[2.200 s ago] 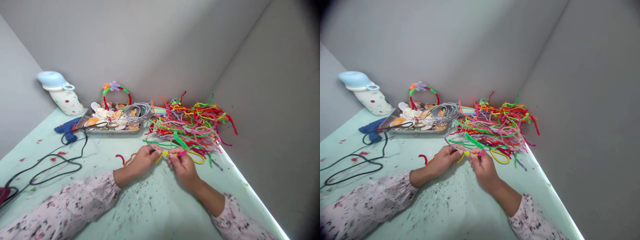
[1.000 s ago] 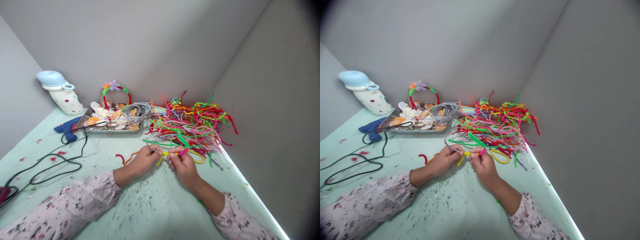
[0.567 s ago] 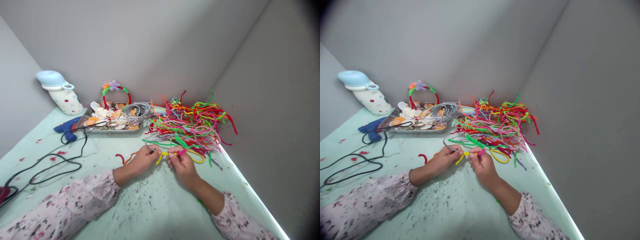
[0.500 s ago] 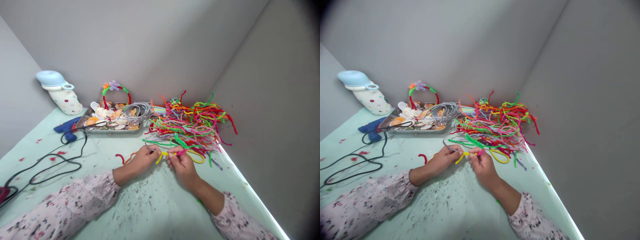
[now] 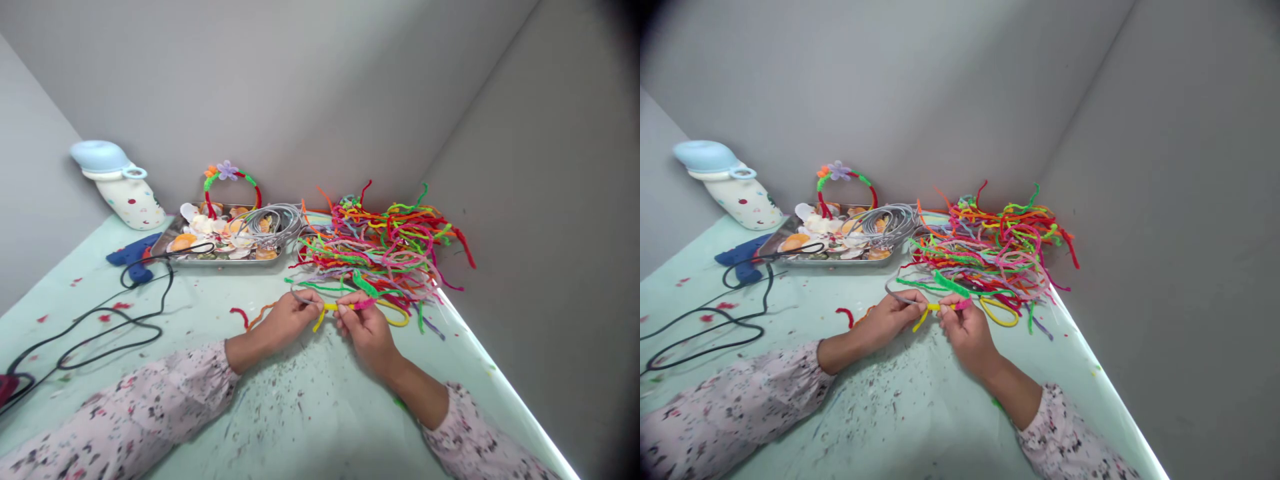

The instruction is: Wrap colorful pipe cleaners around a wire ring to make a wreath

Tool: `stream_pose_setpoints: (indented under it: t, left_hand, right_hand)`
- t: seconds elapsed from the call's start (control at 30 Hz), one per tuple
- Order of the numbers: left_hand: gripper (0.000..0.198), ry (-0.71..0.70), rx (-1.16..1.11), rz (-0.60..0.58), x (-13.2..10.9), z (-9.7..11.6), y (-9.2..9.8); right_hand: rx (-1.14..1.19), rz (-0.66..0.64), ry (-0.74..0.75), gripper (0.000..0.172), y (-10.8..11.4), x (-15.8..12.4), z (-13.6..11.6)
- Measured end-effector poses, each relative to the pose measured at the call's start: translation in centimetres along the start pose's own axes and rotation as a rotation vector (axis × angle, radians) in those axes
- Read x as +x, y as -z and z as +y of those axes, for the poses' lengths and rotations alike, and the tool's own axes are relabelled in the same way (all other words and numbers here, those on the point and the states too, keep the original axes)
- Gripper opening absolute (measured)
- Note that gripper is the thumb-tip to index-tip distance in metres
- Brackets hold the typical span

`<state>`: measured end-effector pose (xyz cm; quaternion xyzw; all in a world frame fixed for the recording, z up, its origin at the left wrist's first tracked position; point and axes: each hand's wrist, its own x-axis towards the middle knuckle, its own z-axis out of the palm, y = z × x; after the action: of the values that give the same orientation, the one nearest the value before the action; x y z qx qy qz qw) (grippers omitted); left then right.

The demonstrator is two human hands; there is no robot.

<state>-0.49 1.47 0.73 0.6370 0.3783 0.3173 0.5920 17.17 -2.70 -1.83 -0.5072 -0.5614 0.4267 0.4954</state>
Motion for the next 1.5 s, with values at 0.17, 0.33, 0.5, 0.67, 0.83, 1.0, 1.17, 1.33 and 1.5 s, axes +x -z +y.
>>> stream_pose_setpoints:
  t: [0.17, 0.33, 0.5, 0.67, 0.83, 1.0, 1.17, 1.33, 1.5]
  left_hand:
    - [0.019, -0.006, 0.013, 0.023, -0.07, -0.10, -0.04]
    - [0.015, 0.006, -0.021, 0.018, 0.20, -0.63, 0.05]
    - [0.013, 0.010, -0.028, 0.012, 0.39, -0.61, 0.13]
    - [0.014, 0.036, 0.013, 0.011, 0.30, -0.24, 0.18]
    - [0.015, 0.040, 0.022, 0.006, 0.33, -0.22, 0.24]
    - [0.017, 0.028, 0.013, -0.018, 0.36, -0.36, 0.32]
    - [0.019, 0.041, 0.000, -0.041, 0.33, -0.53, 0.35]
    - [0.020, 0.028, 0.009, -0.032, 0.31, -0.56, 0.33]
    - [0.022, 0.020, 0.011, -0.032, 0.35, -0.62, 0.34]
  right_hand:
    - [0.020, -0.006, -0.005, 0.016, -0.03, -0.04, -0.02]
    - [0.006, -0.022, -0.019, 0.017, -0.05, -0.11, -0.06]
    - [0.011, -0.054, -0.006, 0.015, -0.09, -0.07, -0.08]
    - [0.018, -0.062, 0.004, 0.014, -0.09, -0.04, 0.05]
    - [0.009, -0.059, 0.005, 0.014, -0.08, 0.01, 0.19]
    - [0.019, -0.047, -0.012, 0.015, -0.02, 0.08, 0.23]
    - [0.025, -0.048, -0.021, 0.015, 0.04, 0.05, 0.35]
    - [0.023, -0.055, -0.011, 0.015, -0.04, 0.02, 0.49]
    - [0.025, -0.064, -0.015, 0.015, -0.07, 0.02, 0.43]
